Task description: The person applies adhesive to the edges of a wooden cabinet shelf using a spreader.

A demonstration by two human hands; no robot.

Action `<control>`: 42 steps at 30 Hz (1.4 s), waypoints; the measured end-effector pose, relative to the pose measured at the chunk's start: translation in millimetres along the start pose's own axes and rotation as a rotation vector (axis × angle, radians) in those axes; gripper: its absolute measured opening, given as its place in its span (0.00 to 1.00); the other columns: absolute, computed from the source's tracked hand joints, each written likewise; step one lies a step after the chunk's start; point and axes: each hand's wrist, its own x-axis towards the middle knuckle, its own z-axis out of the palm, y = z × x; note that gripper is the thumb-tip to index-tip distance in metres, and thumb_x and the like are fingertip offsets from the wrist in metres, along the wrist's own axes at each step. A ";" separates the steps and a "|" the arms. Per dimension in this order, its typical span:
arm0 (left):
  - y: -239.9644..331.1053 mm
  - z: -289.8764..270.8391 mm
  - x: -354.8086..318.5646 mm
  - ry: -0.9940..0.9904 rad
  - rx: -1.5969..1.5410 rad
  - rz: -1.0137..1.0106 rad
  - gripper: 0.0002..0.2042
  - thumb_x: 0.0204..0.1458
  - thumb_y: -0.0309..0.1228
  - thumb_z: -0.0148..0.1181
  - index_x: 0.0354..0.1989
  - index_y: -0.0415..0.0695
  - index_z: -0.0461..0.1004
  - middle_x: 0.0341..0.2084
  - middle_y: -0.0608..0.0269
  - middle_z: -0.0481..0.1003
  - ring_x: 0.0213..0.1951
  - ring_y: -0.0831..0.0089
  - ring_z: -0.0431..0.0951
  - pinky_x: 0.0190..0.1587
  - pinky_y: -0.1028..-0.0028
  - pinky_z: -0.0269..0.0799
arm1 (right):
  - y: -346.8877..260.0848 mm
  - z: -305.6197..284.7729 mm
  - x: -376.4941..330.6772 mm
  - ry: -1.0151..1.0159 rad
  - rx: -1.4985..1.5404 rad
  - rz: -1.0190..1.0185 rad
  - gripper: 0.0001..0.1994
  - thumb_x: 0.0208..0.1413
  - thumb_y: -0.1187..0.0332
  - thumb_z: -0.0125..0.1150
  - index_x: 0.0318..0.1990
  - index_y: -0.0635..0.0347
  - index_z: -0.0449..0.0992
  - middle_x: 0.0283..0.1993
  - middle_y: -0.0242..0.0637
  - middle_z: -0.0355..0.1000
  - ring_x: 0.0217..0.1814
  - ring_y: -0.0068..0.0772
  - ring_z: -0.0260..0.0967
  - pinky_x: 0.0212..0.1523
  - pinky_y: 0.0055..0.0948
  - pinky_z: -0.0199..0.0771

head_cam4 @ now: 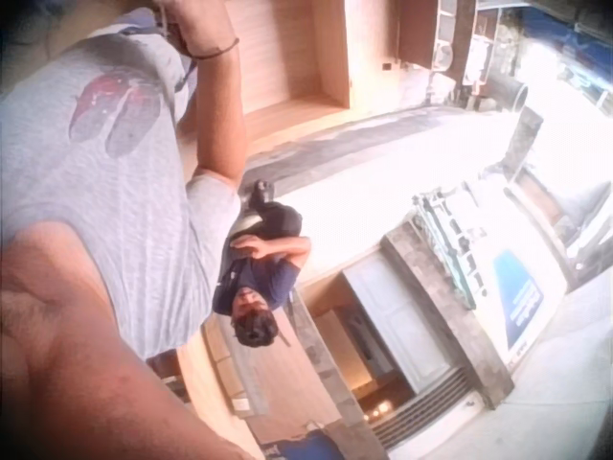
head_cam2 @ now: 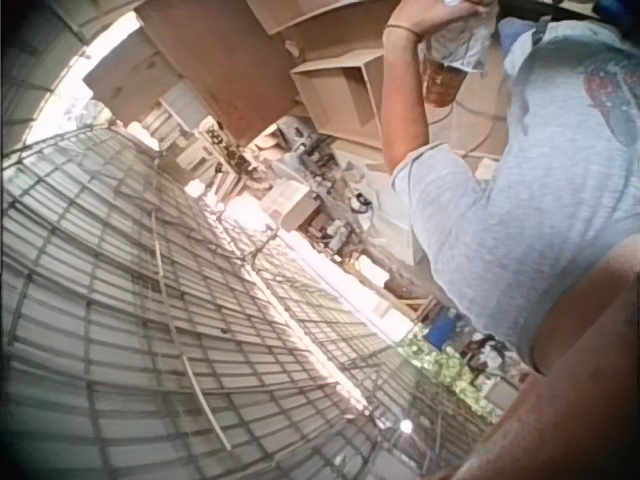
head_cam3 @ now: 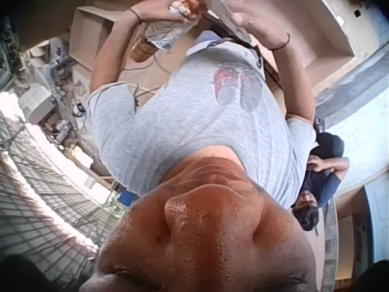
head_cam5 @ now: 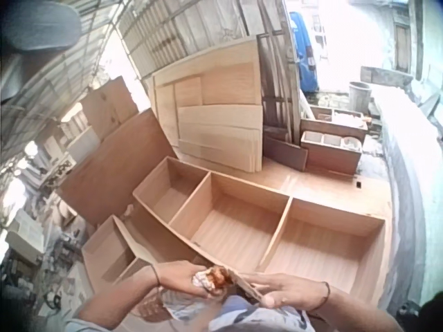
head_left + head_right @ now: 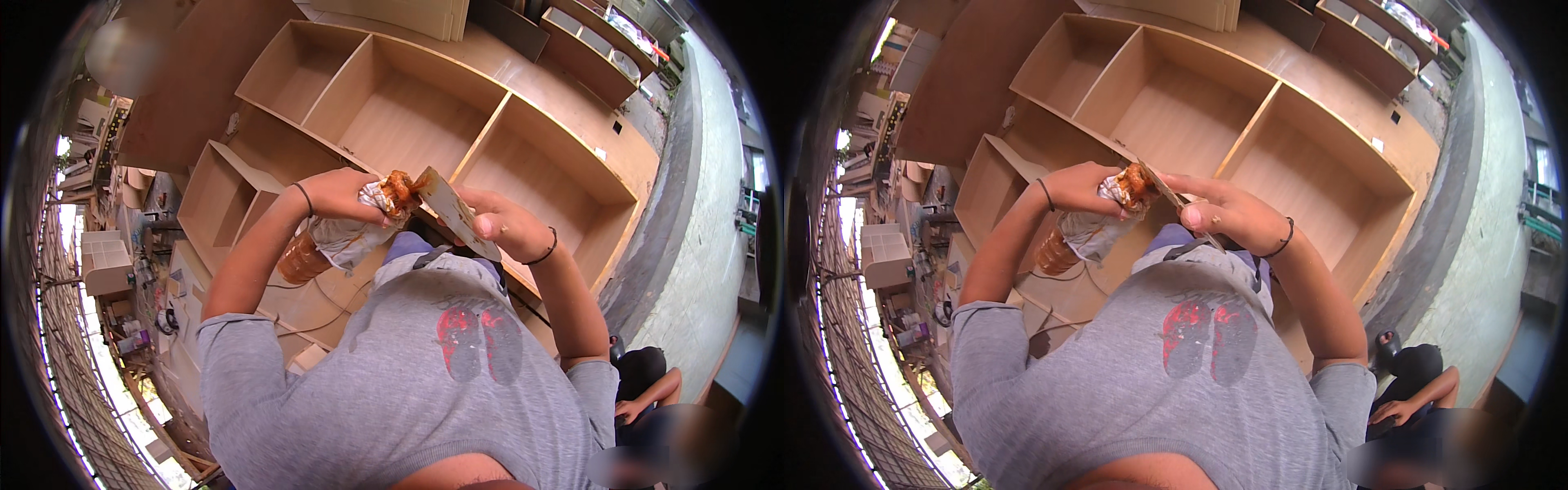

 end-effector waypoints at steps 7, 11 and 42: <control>-15.9 30.2 26.1 0.131 0.076 0.080 0.31 0.40 0.53 0.71 0.47 0.43 0.76 0.39 0.48 0.82 0.42 0.51 0.82 0.48 0.60 0.76 | -7.7 -10.7 0.3 -0.139 0.043 0.025 0.50 0.46 0.35 0.67 0.68 0.65 0.63 0.60 0.48 0.71 0.60 0.39 0.69 0.55 0.34 0.72; -9.7 33.9 34.5 0.186 0.159 0.038 0.31 0.39 0.53 0.71 0.46 0.42 0.76 0.38 0.46 0.81 0.43 0.48 0.81 0.48 0.59 0.75 | -6.4 -26.9 -11.1 -0.150 0.355 0.079 0.55 0.39 0.30 0.69 0.64 0.72 0.65 0.60 0.51 0.69 0.58 0.40 0.71 0.54 0.35 0.76; -308.4 372.8 132.1 0.931 -0.603 -0.631 0.41 0.41 0.33 0.79 0.63 0.36 0.60 0.61 0.54 0.62 0.64 0.60 0.61 0.68 0.65 0.57 | 226.4 -367.4 51.0 0.571 0.292 -0.095 0.58 0.36 0.38 0.76 0.72 0.60 0.56 0.69 0.49 0.58 0.72 0.46 0.57 0.70 0.48 0.60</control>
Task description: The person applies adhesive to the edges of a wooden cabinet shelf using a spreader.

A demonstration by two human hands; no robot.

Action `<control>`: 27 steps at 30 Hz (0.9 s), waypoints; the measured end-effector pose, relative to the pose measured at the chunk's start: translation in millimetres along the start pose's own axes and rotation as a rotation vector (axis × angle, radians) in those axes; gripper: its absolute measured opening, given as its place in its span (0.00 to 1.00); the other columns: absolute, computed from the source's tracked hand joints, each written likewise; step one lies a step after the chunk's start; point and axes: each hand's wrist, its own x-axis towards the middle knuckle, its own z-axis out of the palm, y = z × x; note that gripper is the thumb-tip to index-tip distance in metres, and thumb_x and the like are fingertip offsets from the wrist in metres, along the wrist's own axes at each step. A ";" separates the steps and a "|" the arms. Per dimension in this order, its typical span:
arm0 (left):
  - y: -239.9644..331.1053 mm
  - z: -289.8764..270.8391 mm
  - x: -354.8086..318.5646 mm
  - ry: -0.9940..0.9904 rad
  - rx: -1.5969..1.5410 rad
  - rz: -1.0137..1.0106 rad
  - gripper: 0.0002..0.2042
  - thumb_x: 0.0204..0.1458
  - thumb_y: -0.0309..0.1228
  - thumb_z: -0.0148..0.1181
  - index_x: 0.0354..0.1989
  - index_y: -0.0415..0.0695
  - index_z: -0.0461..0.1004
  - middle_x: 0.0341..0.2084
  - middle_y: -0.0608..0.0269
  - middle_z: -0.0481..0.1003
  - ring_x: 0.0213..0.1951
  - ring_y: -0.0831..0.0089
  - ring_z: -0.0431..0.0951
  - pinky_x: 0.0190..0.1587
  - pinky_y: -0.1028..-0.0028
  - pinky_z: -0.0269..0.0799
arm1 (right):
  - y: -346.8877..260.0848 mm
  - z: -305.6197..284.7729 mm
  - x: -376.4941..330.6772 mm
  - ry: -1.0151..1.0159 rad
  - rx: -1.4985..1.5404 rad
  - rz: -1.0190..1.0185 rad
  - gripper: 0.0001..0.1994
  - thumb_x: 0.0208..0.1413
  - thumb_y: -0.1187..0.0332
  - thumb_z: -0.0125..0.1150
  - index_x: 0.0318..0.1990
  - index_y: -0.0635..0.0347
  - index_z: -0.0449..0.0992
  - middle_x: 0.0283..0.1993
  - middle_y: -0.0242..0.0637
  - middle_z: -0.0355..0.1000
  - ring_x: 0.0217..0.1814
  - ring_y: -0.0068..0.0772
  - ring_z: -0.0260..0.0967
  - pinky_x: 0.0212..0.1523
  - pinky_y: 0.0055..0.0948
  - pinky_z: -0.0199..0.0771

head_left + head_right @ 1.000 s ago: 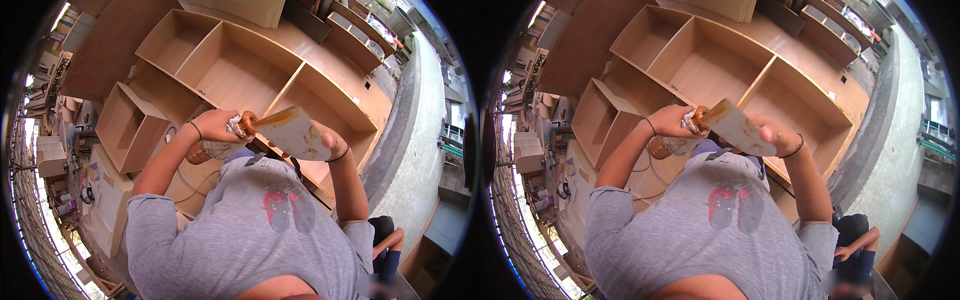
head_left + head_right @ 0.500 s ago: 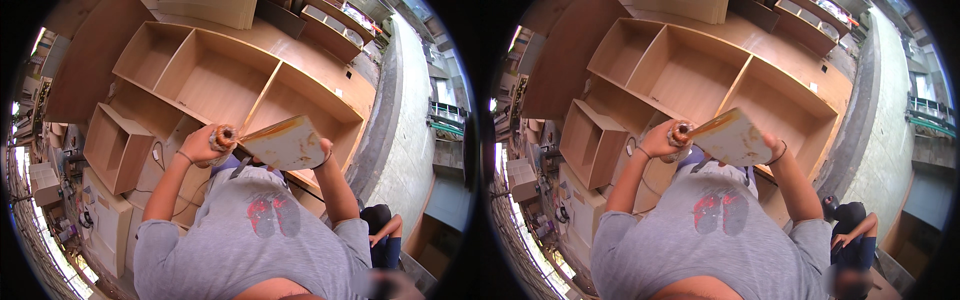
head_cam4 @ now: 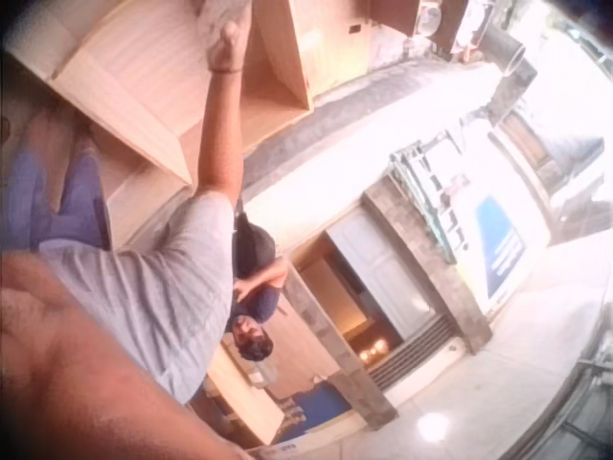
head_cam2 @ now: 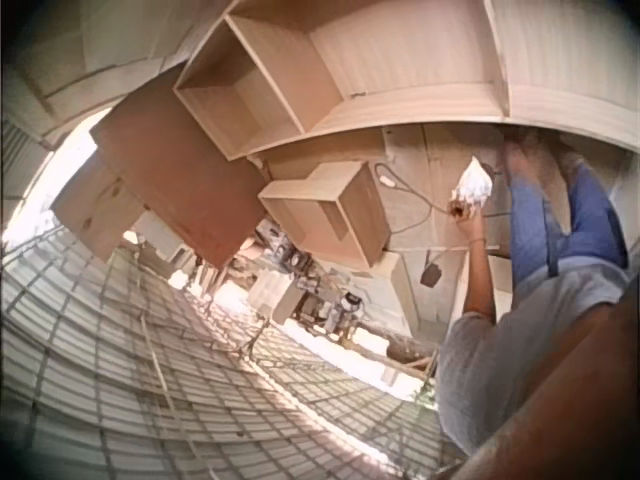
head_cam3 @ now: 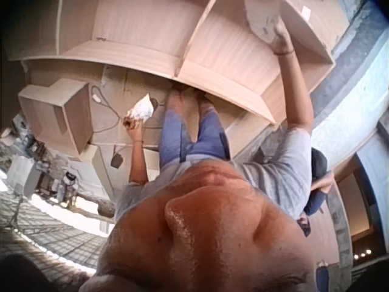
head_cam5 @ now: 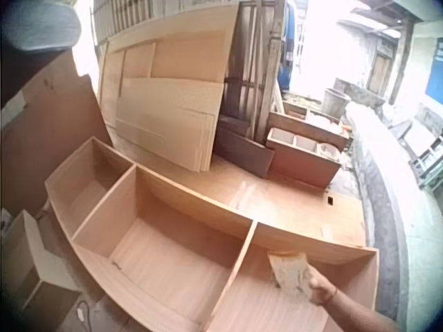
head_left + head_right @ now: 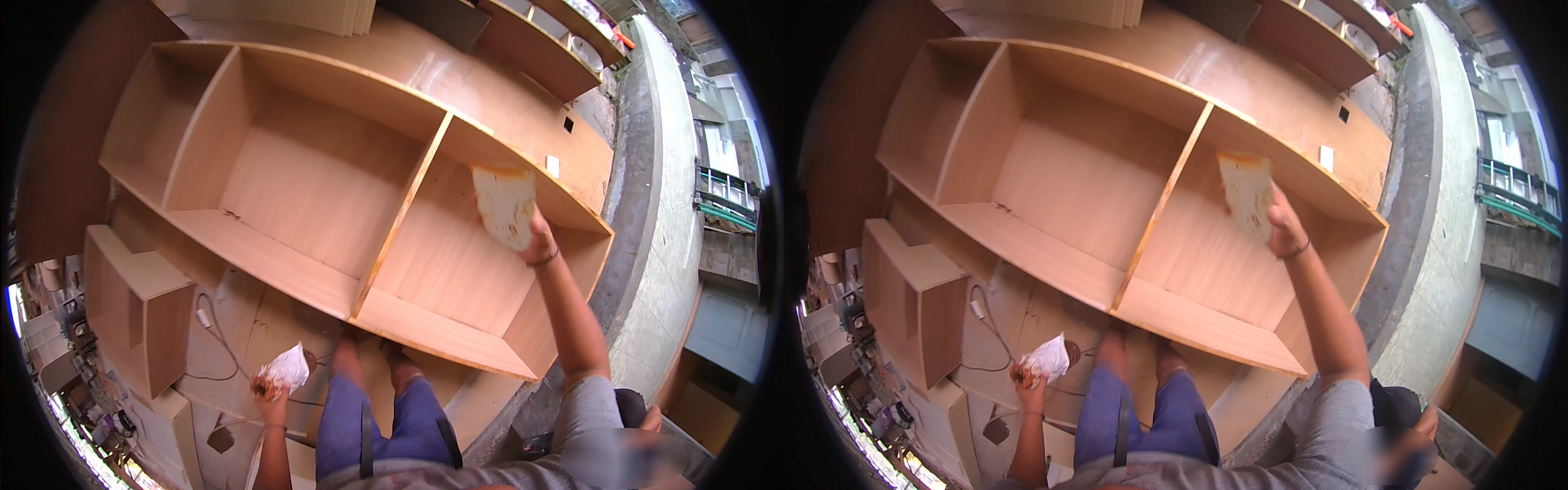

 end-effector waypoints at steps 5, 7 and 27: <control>-26.4 34.6 -5.5 0.065 -0.080 -0.261 0.41 0.46 0.31 0.74 0.66 0.35 0.56 0.63 0.51 0.60 0.66 0.60 0.60 0.70 0.64 0.55 | 23.5 -85.1 119.5 -0.077 -1.547 -0.351 0.48 0.32 0.44 0.80 0.65 0.51 0.71 0.70 0.53 0.58 0.73 0.57 0.54 0.70 0.48 0.58; -28.4 53.0 -7.8 0.043 -0.095 -0.360 0.40 0.48 0.32 0.72 0.67 0.34 0.55 0.65 0.49 0.59 0.68 0.58 0.59 0.71 0.63 0.55 | 37.3 -124.3 145.5 -0.067 -1.698 -0.337 0.47 0.31 0.40 0.78 0.65 0.41 0.71 0.70 0.49 0.59 0.71 0.59 0.56 0.68 0.52 0.61; -39.5 69.8 -40.9 -0.124 0.255 -0.364 0.41 0.52 0.35 0.69 0.70 0.36 0.51 0.66 0.45 0.54 0.68 0.53 0.58 0.69 0.61 0.57 | 69.9 -179.8 218.3 -0.111 -2.071 -0.070 0.48 0.31 0.41 0.77 0.67 0.26 0.66 0.74 0.36 0.55 0.74 0.66 0.46 0.69 0.58 0.60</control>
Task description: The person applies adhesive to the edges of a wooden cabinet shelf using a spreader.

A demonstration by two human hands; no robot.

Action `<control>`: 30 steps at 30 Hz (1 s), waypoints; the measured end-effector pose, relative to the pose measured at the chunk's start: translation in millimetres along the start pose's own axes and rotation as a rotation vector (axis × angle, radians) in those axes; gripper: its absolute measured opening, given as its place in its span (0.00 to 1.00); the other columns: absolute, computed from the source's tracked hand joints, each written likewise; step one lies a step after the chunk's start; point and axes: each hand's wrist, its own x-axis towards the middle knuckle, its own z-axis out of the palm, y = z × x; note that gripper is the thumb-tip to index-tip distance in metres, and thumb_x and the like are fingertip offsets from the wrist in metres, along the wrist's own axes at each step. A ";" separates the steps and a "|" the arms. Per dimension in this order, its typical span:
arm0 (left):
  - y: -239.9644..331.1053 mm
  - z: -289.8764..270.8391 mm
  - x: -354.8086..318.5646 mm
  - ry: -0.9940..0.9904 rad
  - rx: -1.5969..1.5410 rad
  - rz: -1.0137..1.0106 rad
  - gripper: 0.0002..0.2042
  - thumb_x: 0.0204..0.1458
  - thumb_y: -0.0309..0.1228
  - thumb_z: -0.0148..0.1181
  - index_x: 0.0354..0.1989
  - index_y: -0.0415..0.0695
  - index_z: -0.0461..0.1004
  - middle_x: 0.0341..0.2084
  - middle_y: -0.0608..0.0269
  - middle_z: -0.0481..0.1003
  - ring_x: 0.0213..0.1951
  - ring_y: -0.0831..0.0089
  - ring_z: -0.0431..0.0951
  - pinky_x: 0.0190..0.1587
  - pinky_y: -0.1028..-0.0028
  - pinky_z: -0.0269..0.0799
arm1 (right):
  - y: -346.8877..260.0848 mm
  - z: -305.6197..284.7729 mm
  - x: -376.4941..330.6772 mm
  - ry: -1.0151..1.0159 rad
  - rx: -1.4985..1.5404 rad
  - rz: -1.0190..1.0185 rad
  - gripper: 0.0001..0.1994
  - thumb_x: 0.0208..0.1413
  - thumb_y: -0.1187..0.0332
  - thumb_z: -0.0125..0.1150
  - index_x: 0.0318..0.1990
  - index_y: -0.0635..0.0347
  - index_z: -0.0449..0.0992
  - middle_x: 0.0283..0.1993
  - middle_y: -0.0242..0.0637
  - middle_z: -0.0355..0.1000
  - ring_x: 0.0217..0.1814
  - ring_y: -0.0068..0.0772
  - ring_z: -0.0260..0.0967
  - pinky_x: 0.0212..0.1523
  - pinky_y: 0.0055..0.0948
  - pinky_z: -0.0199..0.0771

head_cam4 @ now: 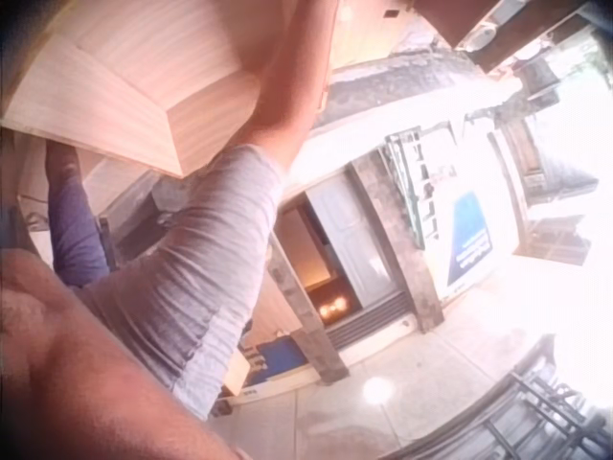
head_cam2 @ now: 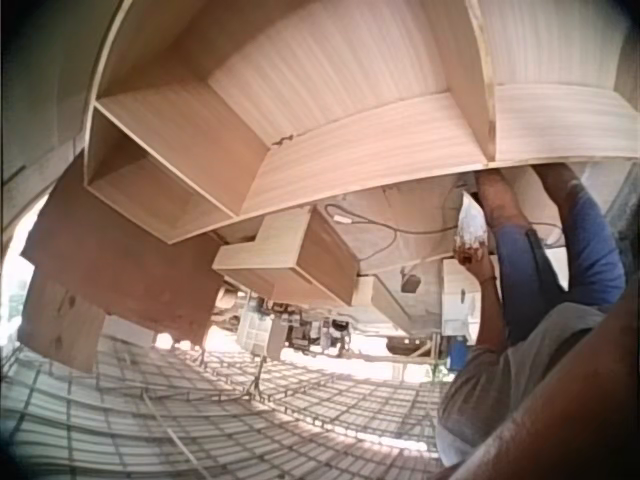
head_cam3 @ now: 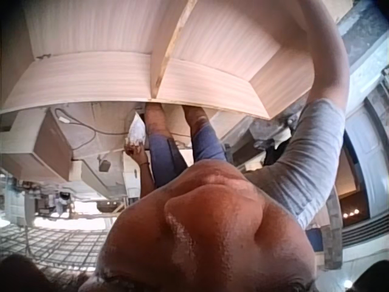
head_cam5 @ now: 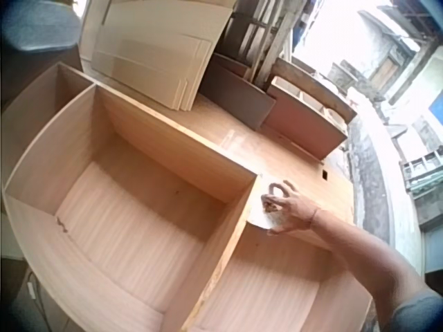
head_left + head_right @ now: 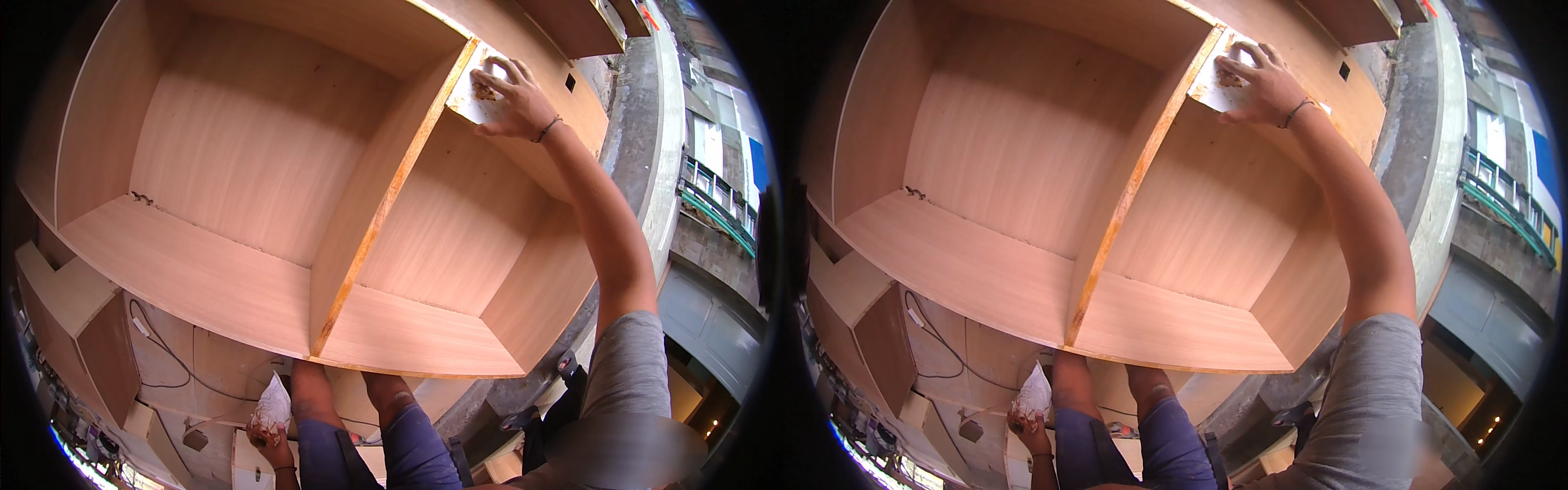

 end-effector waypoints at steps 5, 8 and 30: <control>-18.2 2.2 0.7 0.005 -0.039 -0.015 0.42 0.52 0.34 0.69 0.70 0.35 0.50 0.67 0.46 0.55 0.68 0.54 0.59 0.69 0.62 0.57 | -0.1 -19.6 4.9 0.022 -0.054 -0.062 0.46 0.32 0.42 0.76 0.67 0.28 0.68 0.73 0.35 0.55 0.73 0.64 0.48 0.67 0.61 0.59; -15.3 9.5 0.9 -0.007 -0.039 -0.014 0.43 0.52 0.34 0.70 0.71 0.35 0.49 0.67 0.46 0.54 0.68 0.54 0.58 0.69 0.62 0.57 | -6.4 -25.1 12.6 -0.031 -0.117 -0.047 0.45 0.32 0.40 0.74 0.66 0.28 0.68 0.73 0.35 0.56 0.73 0.63 0.49 0.66 0.61 0.59; -0.7 5.2 -0.4 -0.009 -0.023 -0.051 0.44 0.50 0.34 0.70 0.71 0.35 0.48 0.65 0.43 0.56 0.68 0.51 0.58 0.70 0.59 0.55 | -29.7 -48.7 20.3 -0.167 -0.260 0.002 0.44 0.32 0.38 0.72 0.64 0.29 0.71 0.72 0.31 0.56 0.72 0.55 0.52 0.65 0.55 0.61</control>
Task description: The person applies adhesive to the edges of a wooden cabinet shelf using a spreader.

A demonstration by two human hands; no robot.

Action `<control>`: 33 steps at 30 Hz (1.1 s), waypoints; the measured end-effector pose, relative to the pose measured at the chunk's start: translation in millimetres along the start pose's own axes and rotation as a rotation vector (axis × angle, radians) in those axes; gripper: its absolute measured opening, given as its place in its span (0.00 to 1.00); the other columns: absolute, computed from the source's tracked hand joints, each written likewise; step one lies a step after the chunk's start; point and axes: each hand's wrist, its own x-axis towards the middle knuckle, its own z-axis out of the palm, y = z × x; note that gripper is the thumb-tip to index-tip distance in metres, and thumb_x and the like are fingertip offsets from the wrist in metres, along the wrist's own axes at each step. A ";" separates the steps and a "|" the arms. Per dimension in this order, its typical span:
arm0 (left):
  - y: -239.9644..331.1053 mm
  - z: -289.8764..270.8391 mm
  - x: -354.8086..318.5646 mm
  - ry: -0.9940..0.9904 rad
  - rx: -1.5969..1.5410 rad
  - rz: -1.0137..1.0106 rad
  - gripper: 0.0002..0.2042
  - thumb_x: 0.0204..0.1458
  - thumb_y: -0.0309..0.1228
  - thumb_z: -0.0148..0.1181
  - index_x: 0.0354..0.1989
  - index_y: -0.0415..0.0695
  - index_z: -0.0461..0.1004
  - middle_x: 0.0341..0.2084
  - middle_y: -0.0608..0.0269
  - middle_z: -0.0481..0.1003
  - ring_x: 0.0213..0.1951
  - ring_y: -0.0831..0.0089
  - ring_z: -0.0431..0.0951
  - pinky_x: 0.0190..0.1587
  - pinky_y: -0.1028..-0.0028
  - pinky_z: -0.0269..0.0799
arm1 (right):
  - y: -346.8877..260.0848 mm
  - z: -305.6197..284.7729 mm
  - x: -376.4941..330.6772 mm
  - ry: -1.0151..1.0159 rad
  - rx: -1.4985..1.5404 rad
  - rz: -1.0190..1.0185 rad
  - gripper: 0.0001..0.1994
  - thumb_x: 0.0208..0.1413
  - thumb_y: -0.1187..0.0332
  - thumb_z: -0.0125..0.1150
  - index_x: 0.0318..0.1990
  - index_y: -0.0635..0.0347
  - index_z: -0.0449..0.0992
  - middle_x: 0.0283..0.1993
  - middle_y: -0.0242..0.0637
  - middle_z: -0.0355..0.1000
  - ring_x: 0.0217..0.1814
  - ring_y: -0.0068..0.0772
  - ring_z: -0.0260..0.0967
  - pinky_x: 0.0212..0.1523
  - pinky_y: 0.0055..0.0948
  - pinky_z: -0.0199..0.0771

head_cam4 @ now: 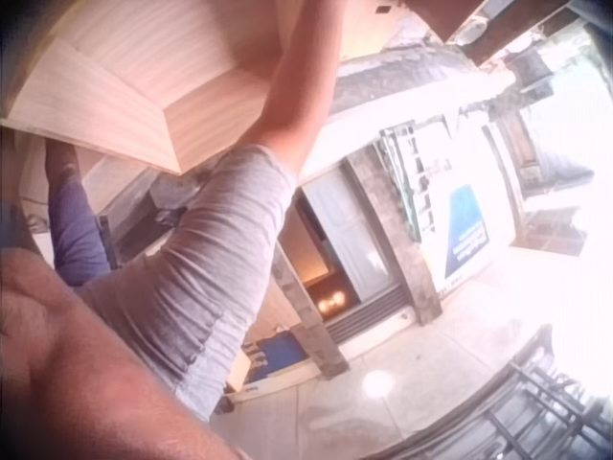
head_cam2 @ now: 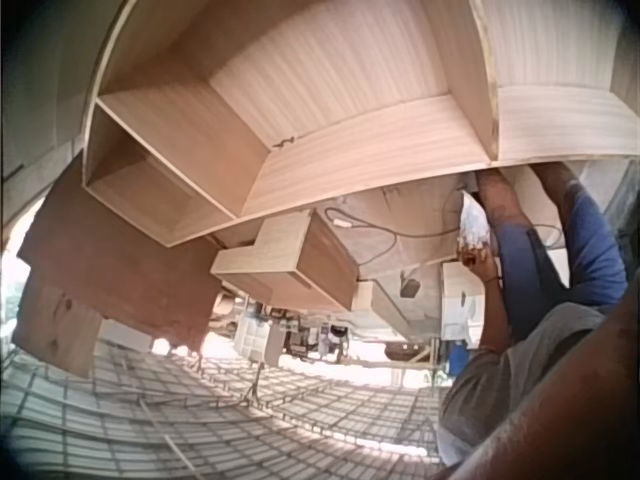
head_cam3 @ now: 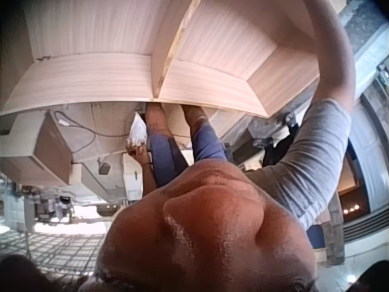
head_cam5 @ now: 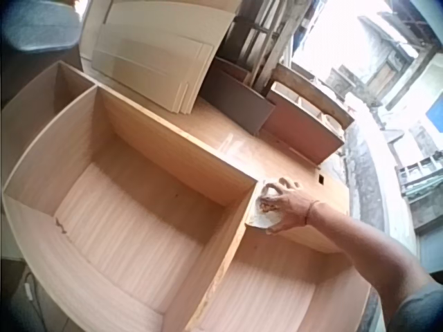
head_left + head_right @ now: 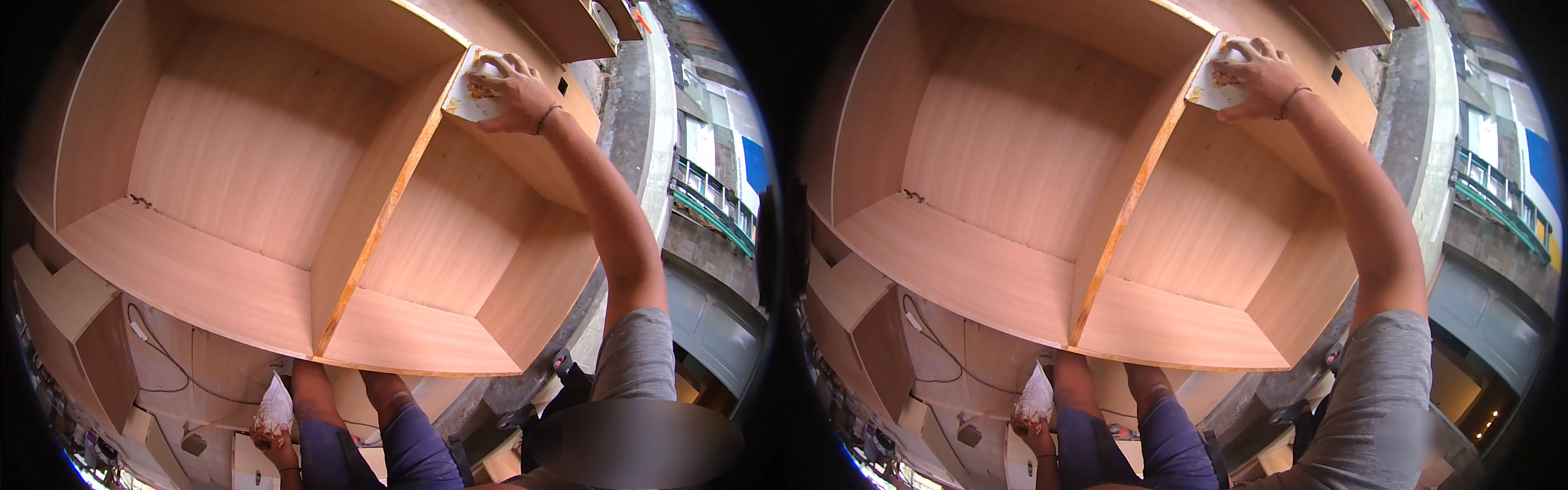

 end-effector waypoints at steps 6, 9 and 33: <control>-24.5 4.8 5.4 0.039 0.025 0.072 0.44 0.48 0.33 0.70 0.69 0.36 0.49 0.63 0.43 0.58 0.64 0.49 0.61 0.69 0.58 0.56 | -1.5 0.4 0.5 -0.058 0.005 0.047 0.43 0.31 0.36 0.72 0.63 0.28 0.73 0.72 0.29 0.57 0.73 0.54 0.52 0.65 0.54 0.62; -30.2 8.2 7.5 0.039 0.059 0.075 0.44 0.48 0.33 0.70 0.70 0.35 0.49 0.63 0.43 0.59 0.64 0.49 0.61 0.69 0.58 0.57 | -0.8 -6.2 -2.0 -0.110 -0.029 0.073 0.43 0.31 0.36 0.71 0.63 0.28 0.73 0.72 0.30 0.58 0.73 0.54 0.52 0.65 0.55 0.61; 7.3 -37.1 20.8 -0.048 -0.162 0.125 0.43 0.49 0.33 0.72 0.69 0.36 0.51 0.63 0.48 0.61 0.65 0.56 0.63 0.68 0.62 0.58 | -47.4 -81.3 -145.1 0.363 2.509 -0.185 0.53 0.45 0.30 0.59 0.74 0.52 0.53 0.75 0.53 0.50 0.74 0.72 0.49 0.63 0.68 0.60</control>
